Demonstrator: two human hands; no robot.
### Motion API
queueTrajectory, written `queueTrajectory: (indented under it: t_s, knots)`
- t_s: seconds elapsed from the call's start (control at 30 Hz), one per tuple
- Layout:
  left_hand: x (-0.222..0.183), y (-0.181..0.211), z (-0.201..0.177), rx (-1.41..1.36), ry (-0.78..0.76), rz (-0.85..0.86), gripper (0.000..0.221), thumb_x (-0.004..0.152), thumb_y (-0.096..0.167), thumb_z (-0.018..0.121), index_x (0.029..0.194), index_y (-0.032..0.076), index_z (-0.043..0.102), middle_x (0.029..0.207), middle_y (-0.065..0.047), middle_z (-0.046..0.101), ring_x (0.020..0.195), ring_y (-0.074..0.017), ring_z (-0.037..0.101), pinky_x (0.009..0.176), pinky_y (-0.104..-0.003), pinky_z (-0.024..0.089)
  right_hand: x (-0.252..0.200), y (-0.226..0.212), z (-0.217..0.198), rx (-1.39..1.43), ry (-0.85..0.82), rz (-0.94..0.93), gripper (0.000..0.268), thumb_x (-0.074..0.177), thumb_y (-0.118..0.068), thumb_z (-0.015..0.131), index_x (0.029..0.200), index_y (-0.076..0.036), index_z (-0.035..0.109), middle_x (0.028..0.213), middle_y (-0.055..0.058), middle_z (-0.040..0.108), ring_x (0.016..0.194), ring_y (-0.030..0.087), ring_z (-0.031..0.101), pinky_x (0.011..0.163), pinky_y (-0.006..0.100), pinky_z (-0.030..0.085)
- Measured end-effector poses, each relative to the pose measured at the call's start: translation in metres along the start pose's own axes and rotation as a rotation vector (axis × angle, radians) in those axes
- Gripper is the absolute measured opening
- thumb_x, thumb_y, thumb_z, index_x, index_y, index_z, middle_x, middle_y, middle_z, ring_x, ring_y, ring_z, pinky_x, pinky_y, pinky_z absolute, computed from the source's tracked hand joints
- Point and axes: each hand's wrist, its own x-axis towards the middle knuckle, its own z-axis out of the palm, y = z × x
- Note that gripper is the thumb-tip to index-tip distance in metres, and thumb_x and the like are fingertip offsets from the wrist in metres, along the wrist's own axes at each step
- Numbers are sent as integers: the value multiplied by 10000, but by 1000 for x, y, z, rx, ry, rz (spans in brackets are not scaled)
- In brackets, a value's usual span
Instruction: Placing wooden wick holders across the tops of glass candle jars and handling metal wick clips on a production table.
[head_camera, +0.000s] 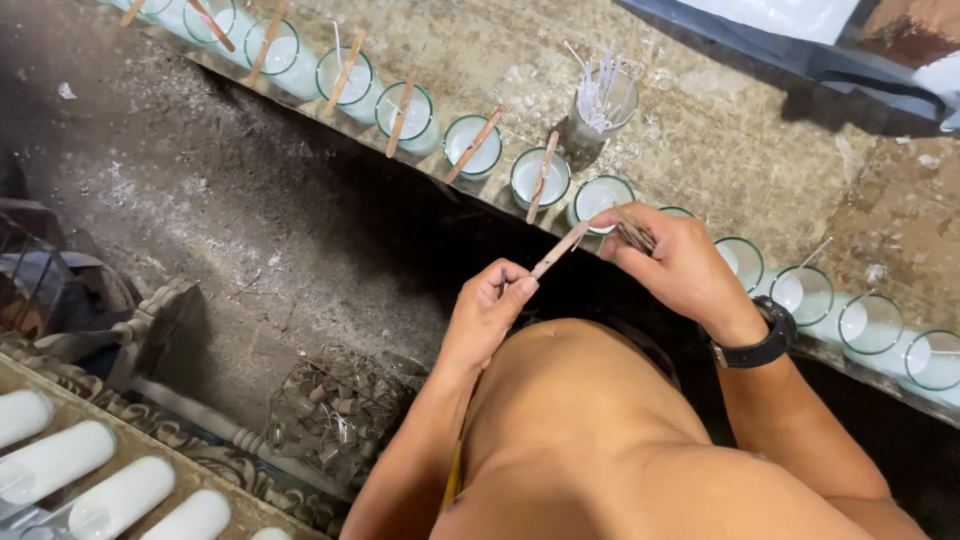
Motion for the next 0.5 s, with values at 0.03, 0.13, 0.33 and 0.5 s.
queueTrajectory:
  t_s: [0.03, 0.13, 0.33, 0.5]
  knots:
    - [0, 0, 2, -1, -4, -3, 87, 820, 131, 575, 791, 51, 593, 473, 23, 383, 430, -22, 354, 383, -144, 277, 0, -2, 3, -1, 2, 4, 291, 710, -60, 544, 985, -122, 616, 721, 63, 665, 656, 232, 613, 691, 346, 454]
    - [3, 1, 8, -8, 26, 5, 96, 835, 126, 549, 819, 46, 600, 505, 29, 384, 453, -11, 355, 396, -141, 278, -1, -3, 11, -14, -38, 63, 325, 700, -47, 512, 1004, -110, 608, 723, 90, 673, 650, 264, 624, 684, 358, 464]
    - [9, 4, 16, 11, -7, 51, 93, 835, 118, 541, 809, 49, 598, 555, 10, 431, 507, -25, 358, 438, -153, 304, 2, 4, 22, 281, -75, 94, 212, 716, -30, 488, 867, -75, 629, 797, 65, 675, 439, 146, 568, 557, 259, 475]
    - [11, 4, 20, 44, -8, 50, 88, 832, 116, 543, 812, 57, 606, 574, 13, 448, 537, -31, 370, 463, -157, 314, 6, 14, 27, 518, -58, 48, 188, 712, 26, 471, 817, 2, 625, 973, 131, 632, 417, 124, 558, 537, 277, 479]
